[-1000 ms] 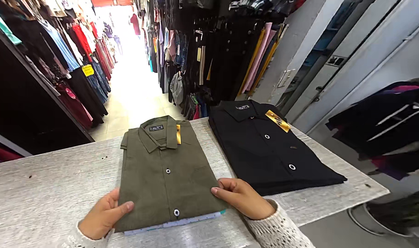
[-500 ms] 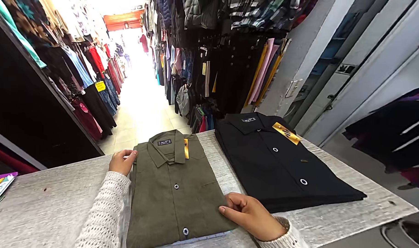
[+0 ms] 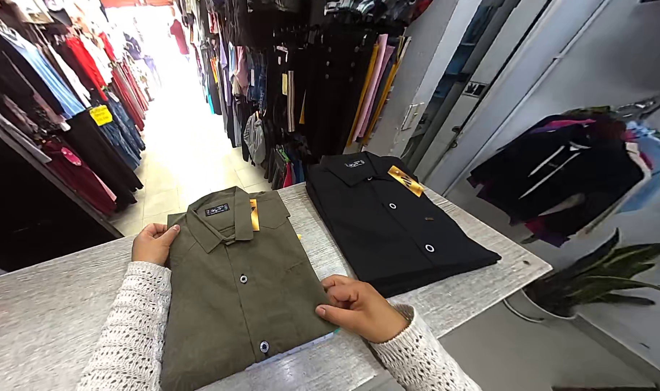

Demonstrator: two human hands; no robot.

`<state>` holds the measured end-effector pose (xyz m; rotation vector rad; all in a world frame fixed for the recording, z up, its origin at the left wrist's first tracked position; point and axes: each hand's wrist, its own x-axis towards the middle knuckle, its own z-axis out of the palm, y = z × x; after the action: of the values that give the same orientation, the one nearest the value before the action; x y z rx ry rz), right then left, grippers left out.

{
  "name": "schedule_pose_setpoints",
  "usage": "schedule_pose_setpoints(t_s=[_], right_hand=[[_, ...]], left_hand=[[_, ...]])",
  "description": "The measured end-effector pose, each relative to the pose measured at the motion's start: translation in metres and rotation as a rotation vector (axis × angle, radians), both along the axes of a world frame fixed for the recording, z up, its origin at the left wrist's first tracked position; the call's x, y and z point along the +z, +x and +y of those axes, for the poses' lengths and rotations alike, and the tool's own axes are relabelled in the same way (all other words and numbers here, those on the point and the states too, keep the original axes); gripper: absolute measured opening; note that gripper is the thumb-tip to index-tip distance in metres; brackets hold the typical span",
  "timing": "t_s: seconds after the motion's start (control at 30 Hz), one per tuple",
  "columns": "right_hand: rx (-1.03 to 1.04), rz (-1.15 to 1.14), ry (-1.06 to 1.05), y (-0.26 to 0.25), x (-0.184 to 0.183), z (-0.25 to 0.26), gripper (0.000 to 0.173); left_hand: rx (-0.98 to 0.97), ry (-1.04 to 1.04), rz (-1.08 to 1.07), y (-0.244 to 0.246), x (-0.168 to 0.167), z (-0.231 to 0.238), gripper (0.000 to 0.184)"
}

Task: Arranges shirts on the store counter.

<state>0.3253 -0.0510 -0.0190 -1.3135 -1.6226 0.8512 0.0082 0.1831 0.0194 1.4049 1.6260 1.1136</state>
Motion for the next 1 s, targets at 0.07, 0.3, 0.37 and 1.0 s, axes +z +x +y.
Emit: schedule_pose_setpoints(t_s=[0.07, 0.3, 0.37, 1.0], right_hand=[[0.057, 0.025, 0.011, 0.002, -0.001, 0.0, 0.04], [-0.128, -0.104, 0.132, -0.009, 0.007, -0.005, 0.036], [-0.165, -0.201, 0.272, -0.009, 0.007, -0.005, 0.055], [-0.44, -0.427, 0.514, 0.101, 0.001, -0.073, 0.025]], left_hand=[[-0.014, 0.048, 0.019, 0.006, 0.006, -0.006, 0.02], [-0.116, 0.264, 0.393, -0.002, -0.007, 0.01, 0.054], [-0.254, 0.434, 0.593, 0.0, 0.004, 0.005, 0.062], [-0.87, 0.741, 0.442, 0.086, 0.059, -0.123, 0.039]])
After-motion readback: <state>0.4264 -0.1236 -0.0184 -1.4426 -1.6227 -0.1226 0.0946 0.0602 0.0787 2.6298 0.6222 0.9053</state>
